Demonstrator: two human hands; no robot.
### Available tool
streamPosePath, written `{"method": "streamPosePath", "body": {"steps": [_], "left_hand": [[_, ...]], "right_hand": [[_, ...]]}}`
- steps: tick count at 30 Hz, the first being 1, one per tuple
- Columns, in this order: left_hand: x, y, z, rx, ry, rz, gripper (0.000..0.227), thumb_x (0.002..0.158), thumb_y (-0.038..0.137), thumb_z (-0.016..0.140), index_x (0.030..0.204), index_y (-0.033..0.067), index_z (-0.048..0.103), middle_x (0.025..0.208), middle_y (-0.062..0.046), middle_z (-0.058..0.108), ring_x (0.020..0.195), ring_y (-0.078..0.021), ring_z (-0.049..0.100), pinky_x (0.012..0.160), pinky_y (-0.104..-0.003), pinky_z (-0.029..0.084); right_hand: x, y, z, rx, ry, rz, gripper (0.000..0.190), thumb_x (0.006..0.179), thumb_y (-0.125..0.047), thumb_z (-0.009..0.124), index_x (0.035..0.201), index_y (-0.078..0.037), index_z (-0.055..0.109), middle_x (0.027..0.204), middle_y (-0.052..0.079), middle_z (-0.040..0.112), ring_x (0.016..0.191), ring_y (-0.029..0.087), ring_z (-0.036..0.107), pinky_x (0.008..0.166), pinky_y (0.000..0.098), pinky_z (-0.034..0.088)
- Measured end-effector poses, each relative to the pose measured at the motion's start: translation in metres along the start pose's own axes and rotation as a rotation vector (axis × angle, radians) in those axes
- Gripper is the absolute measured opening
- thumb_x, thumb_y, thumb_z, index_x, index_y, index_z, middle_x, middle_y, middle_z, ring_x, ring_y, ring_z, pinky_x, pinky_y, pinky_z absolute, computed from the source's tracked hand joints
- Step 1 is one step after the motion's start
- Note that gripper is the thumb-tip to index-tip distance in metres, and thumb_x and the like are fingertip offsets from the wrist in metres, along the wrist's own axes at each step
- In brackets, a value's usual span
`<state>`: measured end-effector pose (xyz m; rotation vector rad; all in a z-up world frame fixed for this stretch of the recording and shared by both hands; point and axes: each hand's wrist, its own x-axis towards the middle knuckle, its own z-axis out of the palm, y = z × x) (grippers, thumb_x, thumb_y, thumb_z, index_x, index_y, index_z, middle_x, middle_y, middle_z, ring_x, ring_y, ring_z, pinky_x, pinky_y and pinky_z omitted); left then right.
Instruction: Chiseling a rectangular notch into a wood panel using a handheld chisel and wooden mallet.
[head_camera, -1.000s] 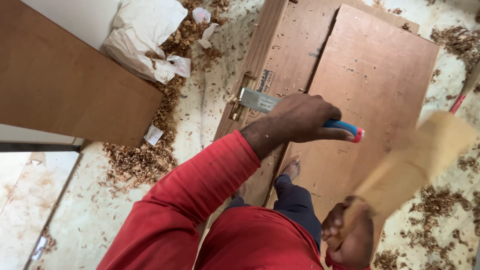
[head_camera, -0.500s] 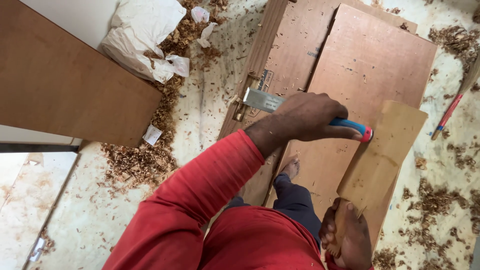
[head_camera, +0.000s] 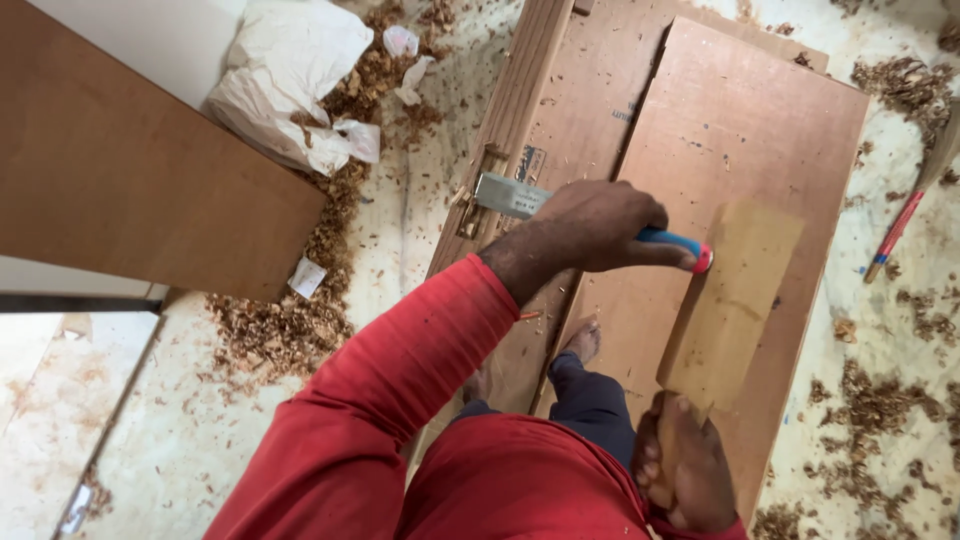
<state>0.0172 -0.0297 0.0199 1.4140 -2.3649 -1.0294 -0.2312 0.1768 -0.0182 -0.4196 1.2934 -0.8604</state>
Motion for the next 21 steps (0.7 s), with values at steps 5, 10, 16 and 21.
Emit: {"method": "streamPosePath", "body": {"steps": [5, 10, 16, 21], "left_hand": [[-0.014, 0.012, 0.022, 0.200, -0.097, 0.049, 0.076, 0.075, 0.088, 0.050, 0.084, 0.0167, 0.076, 0.077, -0.004, 0.073, 0.072, -0.0236, 0.075, 0.070, -0.046, 0.059], [-0.033, 0.029, 0.025, 0.018, -0.101, 0.023, 0.070, 0.082, 0.083, 0.049, 0.086, 0.0185, 0.076, 0.076, -0.004, 0.074, 0.072, -0.0241, 0.075, 0.068, -0.048, 0.058], [-0.032, 0.021, 0.021, -0.042, -0.071, -0.004, 0.069, 0.081, 0.083, 0.047, 0.091, 0.0222, 0.077, 0.073, -0.002, 0.075, 0.069, -0.0212, 0.075, 0.066, -0.046, 0.059], [-0.034, 0.023, 0.007, -0.024, -0.051, -0.042, 0.069, 0.080, 0.084, 0.048, 0.093, 0.0229, 0.078, 0.073, -0.002, 0.074, 0.069, -0.0210, 0.075, 0.065, -0.046, 0.059]], "right_hand": [[-0.002, 0.005, -0.013, -0.042, 0.009, 0.037, 0.042, 0.103, -0.048, 0.051, 0.103, -0.006, 0.053, 0.061, 0.005, 0.045, 0.042, 0.014, 0.044, 0.035, 0.0306, 0.041], [-0.001, 0.012, -0.024, 0.083, 0.018, -0.011, 0.040, 0.106, -0.048, 0.050, 0.104, -0.008, 0.052, 0.063, 0.003, 0.044, 0.043, 0.013, 0.045, 0.035, 0.0290, 0.042], [-0.008, 0.023, -0.030, 0.169, -0.040, -0.118, 0.040, 0.109, -0.046, 0.049, 0.106, -0.006, 0.051, 0.064, 0.005, 0.046, 0.045, 0.015, 0.048, 0.039, 0.0302, 0.046], [-0.021, 0.019, -0.023, -0.038, 0.015, -0.076, 0.035, 0.105, -0.039, 0.050, 0.106, -0.003, 0.052, 0.063, 0.009, 0.048, 0.044, 0.017, 0.047, 0.038, 0.0322, 0.043]]}}
